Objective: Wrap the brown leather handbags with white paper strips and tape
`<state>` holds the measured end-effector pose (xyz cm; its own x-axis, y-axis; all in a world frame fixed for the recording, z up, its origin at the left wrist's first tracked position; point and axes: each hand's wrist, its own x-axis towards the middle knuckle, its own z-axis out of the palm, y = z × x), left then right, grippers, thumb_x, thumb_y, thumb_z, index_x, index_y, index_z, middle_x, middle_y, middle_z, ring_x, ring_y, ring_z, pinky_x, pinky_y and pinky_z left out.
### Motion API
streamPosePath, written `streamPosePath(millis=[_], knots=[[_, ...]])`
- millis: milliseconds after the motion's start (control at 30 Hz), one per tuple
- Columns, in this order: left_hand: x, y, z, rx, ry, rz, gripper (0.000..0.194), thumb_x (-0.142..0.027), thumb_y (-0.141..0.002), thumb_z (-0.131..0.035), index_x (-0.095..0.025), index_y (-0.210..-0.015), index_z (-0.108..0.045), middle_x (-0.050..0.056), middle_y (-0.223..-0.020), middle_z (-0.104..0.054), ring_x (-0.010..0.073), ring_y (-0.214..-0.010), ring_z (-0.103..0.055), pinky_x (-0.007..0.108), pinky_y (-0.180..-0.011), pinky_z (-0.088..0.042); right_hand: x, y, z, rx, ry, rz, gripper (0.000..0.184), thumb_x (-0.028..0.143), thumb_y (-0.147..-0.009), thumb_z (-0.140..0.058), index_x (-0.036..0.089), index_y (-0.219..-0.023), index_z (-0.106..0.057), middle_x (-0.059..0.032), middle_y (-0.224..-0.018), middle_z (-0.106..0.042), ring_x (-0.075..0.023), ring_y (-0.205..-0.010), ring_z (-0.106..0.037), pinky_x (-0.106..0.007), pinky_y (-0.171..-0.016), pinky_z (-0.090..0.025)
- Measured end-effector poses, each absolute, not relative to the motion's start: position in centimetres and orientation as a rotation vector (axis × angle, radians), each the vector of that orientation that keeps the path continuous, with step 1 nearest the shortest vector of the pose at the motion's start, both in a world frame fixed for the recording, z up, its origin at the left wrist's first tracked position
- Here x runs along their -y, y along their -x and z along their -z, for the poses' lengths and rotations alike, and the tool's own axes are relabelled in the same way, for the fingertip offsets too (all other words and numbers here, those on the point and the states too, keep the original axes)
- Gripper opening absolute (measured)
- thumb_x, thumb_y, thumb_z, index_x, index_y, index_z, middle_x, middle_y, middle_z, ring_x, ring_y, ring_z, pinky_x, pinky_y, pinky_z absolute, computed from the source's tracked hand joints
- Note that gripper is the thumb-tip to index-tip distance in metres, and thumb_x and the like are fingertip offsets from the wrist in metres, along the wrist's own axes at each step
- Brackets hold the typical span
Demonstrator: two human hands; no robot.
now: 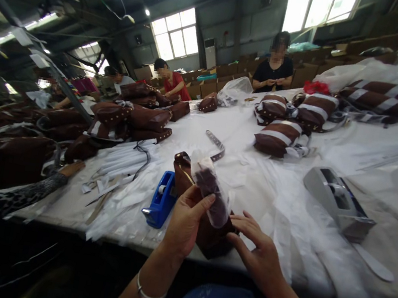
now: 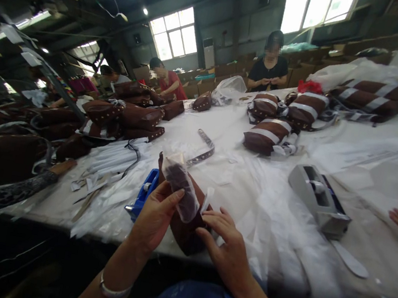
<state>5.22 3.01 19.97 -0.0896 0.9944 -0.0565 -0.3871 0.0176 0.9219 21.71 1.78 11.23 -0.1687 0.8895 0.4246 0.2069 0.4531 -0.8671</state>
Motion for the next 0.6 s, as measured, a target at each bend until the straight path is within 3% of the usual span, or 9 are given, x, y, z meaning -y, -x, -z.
streamPosePath(millis=[67, 200, 367, 533, 600], knots=[[-2.6, -5.9, -19.6, -1.034, -0.939, -1.401, 0.029, -0.028, -0.077, -0.079, -0.020, -0.105, -0.071, 0.004, -0.105, -0.075, 0.0203, -0.099, -0.070, 0.032, -0.092, -0.054, -2.1, -21.2, -11.4, 1.598, 0.960, -0.821, 0.017, 0.042, -0.089, -0.067, 0.028, -0.096, -0.074, -0.0018, -0.101, -0.076, -0.0252, -0.103, -0.068, -0.054, -0.116, -0.035], [-1.7, -6.4, -18.8, -1.074, -1.082, -1.271, 0.032, -0.029, -0.081, -0.076, -0.017, -0.110, -0.071, 0.008, -0.107, -0.076, 0.0227, -0.100, -0.070, 0.034, -0.093, -0.053, -2.7, -20.7, -12.3, 1.577, 0.976, -0.881, 0.020, 0.045, -0.088, -0.066, 0.028, -0.093, -0.075, -0.0013, -0.100, -0.076, -0.0270, -0.112, -0.066, -0.049, -0.114, -0.039], [-1.5, -5.7, -18.4, -1.103, -1.075, -1.292, 0.036, -0.030, -0.080, -0.077, -0.016, -0.114, -0.072, 0.010, -0.109, -0.075, 0.0247, -0.102, -0.069, 0.036, -0.094, -0.053, -2.7, -20.8, -13.2, 1.478, 0.914, -1.009, 0.045, 0.048, -0.090, -0.062, 0.024, -0.128, -0.061, -0.0082, -0.124, -0.069, -0.0262, -0.111, -0.066, -0.038, -0.096, -0.054], [-1.4, -5.7, -18.3, -0.998, -0.970, -1.296, 0.031, -0.029, -0.078, -0.079, -0.016, -0.106, -0.075, 0.010, -0.108, -0.076, 0.0263, -0.104, -0.069, 0.038, -0.097, -0.052, -2.8, -20.7, -12.8, 1.660, 0.928, -0.893, 0.023, 0.040, -0.091, -0.064, 0.029, -0.107, -0.075, -0.0046, -0.109, -0.075, -0.0301, -0.118, -0.063, -0.048, -0.110, -0.044], [-1.1, -5.8, -18.2, -0.981, -0.949, -1.291, 0.028, -0.030, -0.079, -0.078, -0.016, -0.103, -0.076, 0.010, -0.105, -0.076, 0.0257, -0.102, -0.070, 0.037, -0.094, -0.053, -2.6, -21.1, -12.0, 1.718, 0.887, -0.878, 0.021, 0.037, -0.090, -0.067, 0.030, -0.107, -0.076, -0.0055, -0.121, -0.071, -0.0303, -0.123, -0.060, -0.049, -0.112, -0.043]])
